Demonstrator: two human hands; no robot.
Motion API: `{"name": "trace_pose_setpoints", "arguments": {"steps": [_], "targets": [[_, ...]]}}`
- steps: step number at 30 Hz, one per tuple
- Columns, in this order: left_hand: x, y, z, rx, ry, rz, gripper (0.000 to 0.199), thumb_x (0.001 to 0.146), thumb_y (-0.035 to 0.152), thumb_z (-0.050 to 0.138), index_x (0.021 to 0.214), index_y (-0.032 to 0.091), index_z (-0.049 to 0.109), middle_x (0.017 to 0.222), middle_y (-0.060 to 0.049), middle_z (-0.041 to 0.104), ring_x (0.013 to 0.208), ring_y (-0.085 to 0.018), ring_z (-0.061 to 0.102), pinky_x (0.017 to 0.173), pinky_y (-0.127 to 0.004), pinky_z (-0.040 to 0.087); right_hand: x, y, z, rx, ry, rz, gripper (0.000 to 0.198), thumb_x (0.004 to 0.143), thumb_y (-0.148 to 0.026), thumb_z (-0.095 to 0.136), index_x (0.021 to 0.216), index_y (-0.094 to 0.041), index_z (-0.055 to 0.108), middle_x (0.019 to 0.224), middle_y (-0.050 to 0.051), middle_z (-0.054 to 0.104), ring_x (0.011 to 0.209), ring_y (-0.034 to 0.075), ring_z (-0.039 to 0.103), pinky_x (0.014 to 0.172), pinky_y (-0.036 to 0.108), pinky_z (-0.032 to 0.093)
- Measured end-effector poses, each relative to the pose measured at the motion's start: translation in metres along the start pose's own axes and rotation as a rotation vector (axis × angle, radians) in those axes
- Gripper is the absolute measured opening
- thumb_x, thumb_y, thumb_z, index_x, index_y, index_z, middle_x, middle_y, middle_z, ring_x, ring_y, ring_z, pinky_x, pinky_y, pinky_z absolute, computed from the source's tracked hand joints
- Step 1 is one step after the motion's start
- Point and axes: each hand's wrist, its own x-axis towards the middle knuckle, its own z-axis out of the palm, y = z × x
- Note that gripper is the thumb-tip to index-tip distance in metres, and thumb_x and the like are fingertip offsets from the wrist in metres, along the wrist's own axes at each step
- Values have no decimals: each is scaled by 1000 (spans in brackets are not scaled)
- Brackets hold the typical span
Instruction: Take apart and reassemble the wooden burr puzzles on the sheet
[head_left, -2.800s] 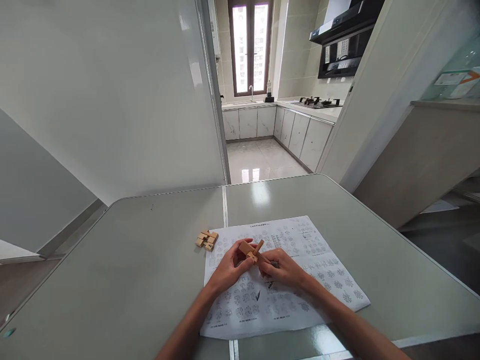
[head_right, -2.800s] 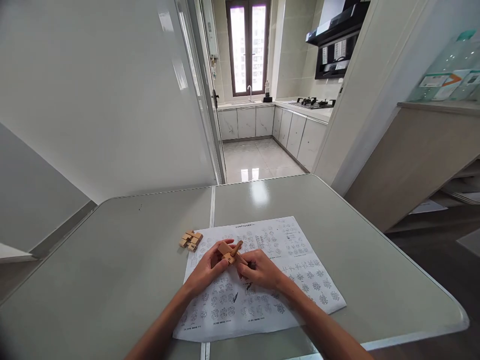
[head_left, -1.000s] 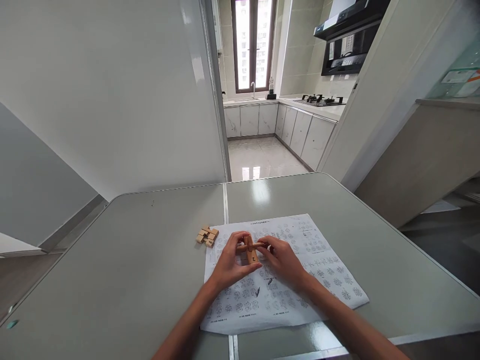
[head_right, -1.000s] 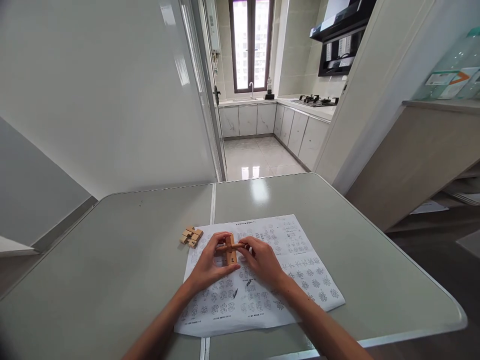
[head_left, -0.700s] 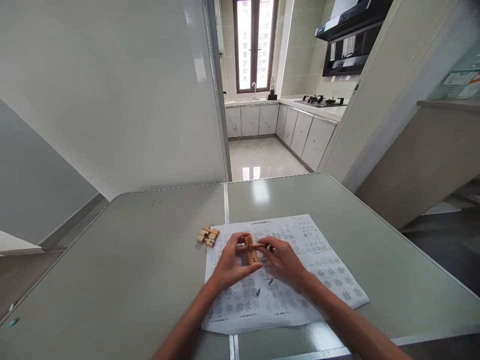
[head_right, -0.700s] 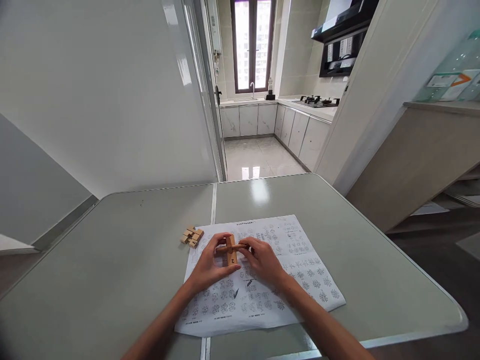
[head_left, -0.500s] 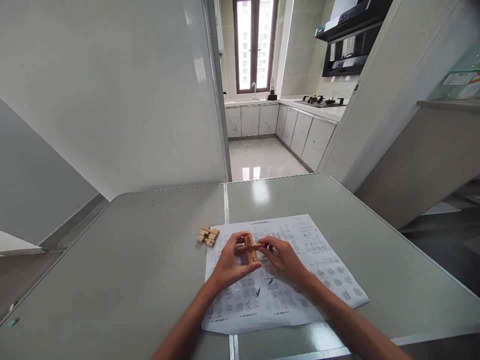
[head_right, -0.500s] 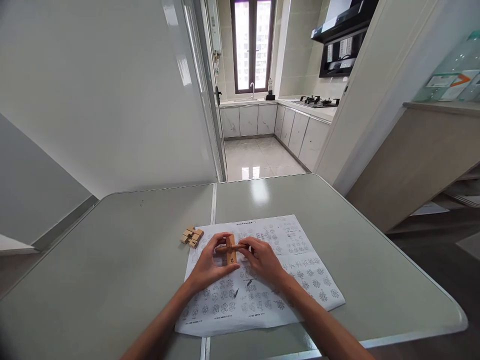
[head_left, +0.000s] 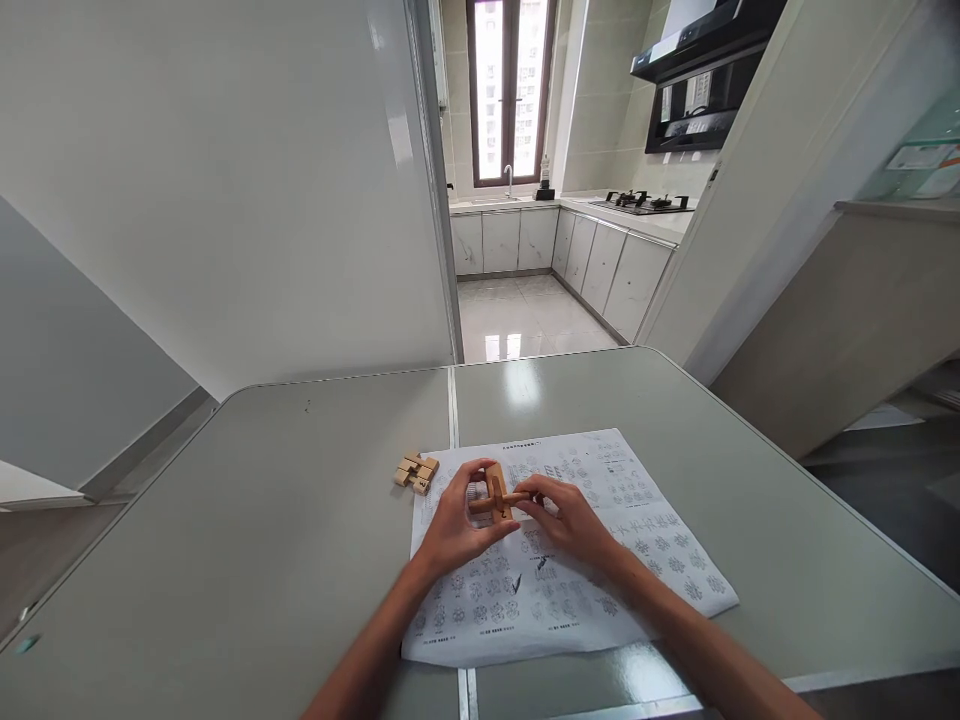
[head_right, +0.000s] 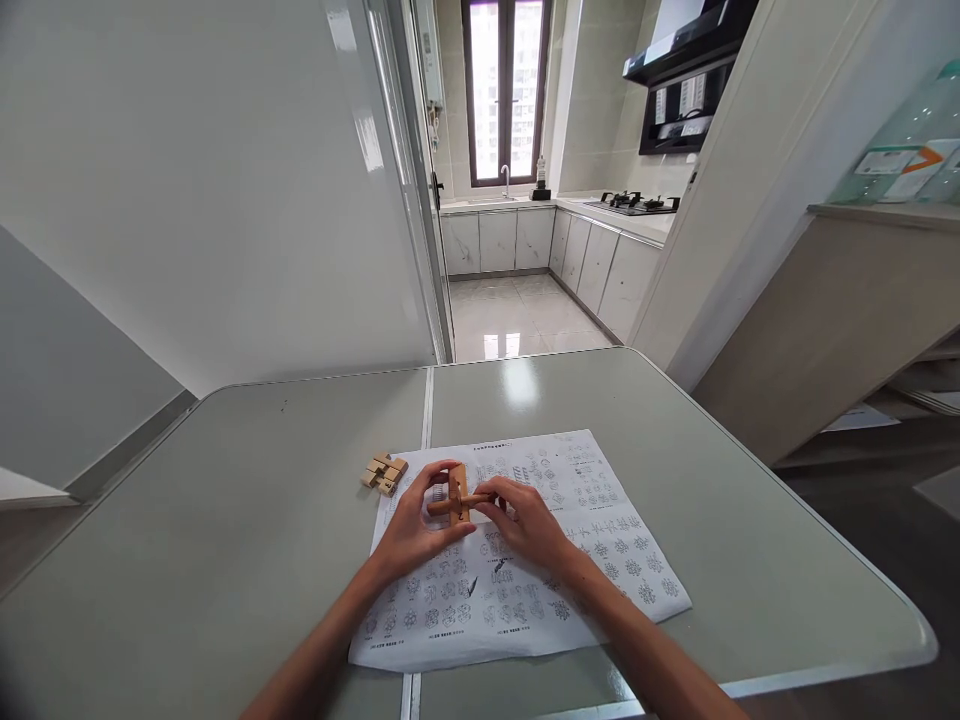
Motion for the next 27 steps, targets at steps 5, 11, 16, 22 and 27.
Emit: {"name": "trace_pose_setpoints", "arguments": {"steps": [5, 11, 16, 22, 27], "targets": [[1, 1, -2, 63, 24, 82, 74, 76, 41, 88, 138, 27, 49, 140, -11, 56, 127, -33, 58, 108, -54, 51, -3, -1, 1, -32, 0, -23, 21, 105, -38, 51, 102, -25, 67, 90, 5, 72, 77, 21, 64, 73, 35, 52], [-2, 2, 1, 203, 75, 211, 80, 76, 33, 88, 142, 30, 44, 144, -12, 52, 134, -33, 53, 108, -51, 49, -6, 2, 5, -87, -15, -2, 14, 104, -31, 53, 105, -25, 65, 97, 5, 75, 83, 22, 69, 76, 34, 53], [-4, 4, 3, 214, 87, 239, 82, 76, 33, 87, 144, 29, 42, 145, -13, 51, 135, -35, 53, 110, -53, 49, -6, 6, 6, -145, -7, -24, 13, 103, -28, 52, 104, -25, 65, 95, 4, 76, 84, 22, 71, 75, 33, 52], [-5, 7, 7, 142, 39, 193, 82, 74, 35, 89, 143, 30, 43, 143, -13, 51, 132, -35, 55, 104, -55, 54, -6, 4, 7, -175, 56, 22, 14, 103, -32, 54, 100, -26, 66, 87, 3, 75, 74, 21, 68, 70, 32, 50], [-5, 4, 10, 110, 60, 168, 83, 75, 39, 88, 143, 30, 42, 142, -13, 51, 131, -35, 55, 99, -54, 59, -3, -1, 5, -47, 30, 124, 20, 103, -39, 54, 105, -26, 69, 98, 5, 76, 76, 20, 67, 72, 34, 53]]}}
